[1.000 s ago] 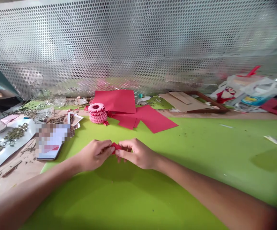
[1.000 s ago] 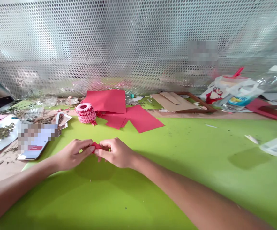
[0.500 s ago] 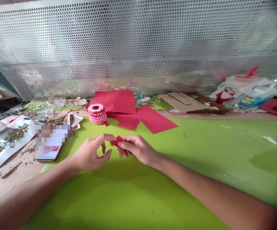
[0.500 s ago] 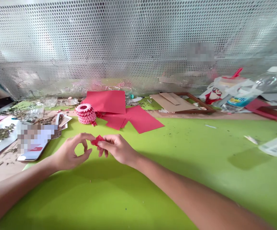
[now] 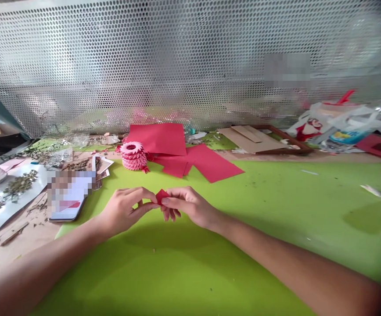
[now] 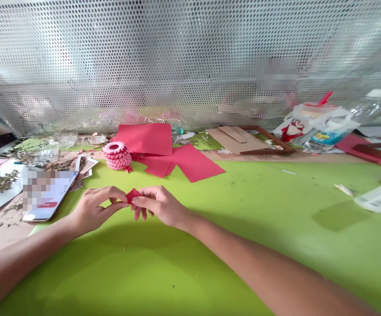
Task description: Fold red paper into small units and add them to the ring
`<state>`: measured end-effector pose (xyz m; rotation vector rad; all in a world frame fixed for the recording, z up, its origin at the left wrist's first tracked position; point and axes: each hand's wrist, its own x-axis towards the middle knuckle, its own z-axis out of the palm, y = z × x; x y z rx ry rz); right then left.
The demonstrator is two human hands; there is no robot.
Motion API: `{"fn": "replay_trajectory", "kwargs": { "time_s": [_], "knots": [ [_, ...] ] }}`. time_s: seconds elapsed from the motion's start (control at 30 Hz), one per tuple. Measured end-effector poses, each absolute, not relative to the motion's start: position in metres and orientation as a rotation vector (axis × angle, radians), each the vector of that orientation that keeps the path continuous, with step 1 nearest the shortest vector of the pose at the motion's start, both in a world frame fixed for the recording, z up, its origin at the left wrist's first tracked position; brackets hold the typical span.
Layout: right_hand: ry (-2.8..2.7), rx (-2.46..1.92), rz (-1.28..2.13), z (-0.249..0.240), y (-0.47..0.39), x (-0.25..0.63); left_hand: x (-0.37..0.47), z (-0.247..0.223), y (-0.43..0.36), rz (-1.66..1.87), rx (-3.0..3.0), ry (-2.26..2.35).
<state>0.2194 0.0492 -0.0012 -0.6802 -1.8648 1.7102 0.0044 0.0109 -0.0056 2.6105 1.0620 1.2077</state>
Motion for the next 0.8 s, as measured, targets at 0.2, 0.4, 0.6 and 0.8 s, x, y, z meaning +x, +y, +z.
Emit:
{"fn": "replay_trajectory", "kwargs": {
  "time_s": [0.2,0.4,0.6,0.8],
  "knots": [
    [-1.843,-0.771,1.625,0.0009,0.0475,0.218,0.0049,-0.0042,0.0076,1.196,2.604,1.046],
    [-1.848,-0.761,1.573,0.0004,0.0475,0.2172,0.0029,-0.0069,0.0098,1.225,2.652,1.048],
    [-1.841,-0.784,1.531,0.001,0.0467,0.2174,0.0001,-0.0058,0.0109,1.184,2.721,1.026],
    [-1.843,-0.794,1.498,0.003,0.0466,0.2178,0.0012,-0.0053,0.0103,1.136,2.789,1.111]
  ]
}}
